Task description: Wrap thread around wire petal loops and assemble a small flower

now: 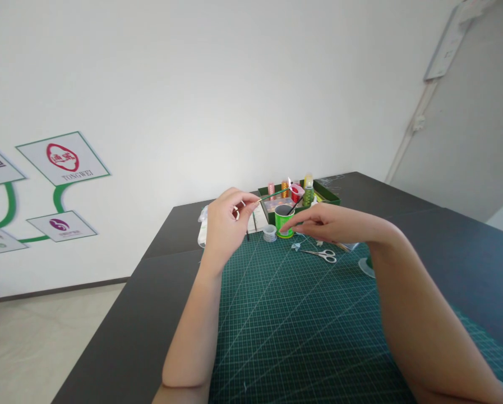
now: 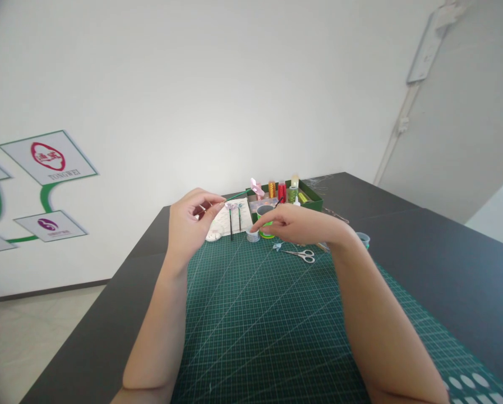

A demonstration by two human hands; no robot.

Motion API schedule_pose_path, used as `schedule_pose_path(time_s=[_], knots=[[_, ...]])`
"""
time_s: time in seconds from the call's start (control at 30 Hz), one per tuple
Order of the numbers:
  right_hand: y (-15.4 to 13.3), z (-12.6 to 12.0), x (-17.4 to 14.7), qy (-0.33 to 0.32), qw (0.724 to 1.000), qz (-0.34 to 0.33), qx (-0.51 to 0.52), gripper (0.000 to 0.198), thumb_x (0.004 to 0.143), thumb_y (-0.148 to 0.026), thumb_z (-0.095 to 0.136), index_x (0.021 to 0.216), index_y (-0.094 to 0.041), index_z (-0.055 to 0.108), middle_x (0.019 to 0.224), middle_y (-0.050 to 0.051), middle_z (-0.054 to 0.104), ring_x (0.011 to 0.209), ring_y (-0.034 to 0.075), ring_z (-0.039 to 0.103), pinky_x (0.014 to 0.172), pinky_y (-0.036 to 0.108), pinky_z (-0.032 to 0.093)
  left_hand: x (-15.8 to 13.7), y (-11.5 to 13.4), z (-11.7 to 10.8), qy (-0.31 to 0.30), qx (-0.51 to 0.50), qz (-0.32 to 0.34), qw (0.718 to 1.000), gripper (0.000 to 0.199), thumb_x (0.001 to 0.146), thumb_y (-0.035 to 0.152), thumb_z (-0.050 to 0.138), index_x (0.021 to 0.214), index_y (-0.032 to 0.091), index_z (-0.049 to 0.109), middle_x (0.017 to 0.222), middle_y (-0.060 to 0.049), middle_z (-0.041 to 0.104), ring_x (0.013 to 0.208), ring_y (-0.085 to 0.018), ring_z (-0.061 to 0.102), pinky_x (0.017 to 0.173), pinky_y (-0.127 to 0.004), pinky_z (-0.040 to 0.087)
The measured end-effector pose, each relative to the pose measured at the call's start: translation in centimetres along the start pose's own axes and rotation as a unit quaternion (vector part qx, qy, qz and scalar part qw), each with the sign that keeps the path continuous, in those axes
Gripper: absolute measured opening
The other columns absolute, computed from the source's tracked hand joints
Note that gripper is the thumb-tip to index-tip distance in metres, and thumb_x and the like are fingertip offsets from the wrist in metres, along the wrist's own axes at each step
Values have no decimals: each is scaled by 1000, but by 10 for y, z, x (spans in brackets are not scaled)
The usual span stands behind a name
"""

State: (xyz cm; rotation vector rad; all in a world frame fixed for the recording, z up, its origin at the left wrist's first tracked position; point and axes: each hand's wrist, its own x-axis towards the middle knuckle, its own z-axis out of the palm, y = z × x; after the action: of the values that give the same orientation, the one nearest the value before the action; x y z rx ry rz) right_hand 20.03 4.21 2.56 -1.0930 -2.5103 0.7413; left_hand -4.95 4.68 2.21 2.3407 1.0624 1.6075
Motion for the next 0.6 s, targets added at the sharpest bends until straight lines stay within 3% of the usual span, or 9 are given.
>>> schedule_pose_path(time_s=[0.6], knots=[[-3, -13, -23, -28, 998, -5, 55, 38, 103, -41, 51, 117, -17, 78, 52, -4, 47, 43, 10, 41, 43, 24, 28, 0, -2, 2, -6, 27, 14, 1000, 15, 92, 15, 66, 90, 24, 78, 84, -1, 71, 69, -14, 59, 65, -30, 46]])
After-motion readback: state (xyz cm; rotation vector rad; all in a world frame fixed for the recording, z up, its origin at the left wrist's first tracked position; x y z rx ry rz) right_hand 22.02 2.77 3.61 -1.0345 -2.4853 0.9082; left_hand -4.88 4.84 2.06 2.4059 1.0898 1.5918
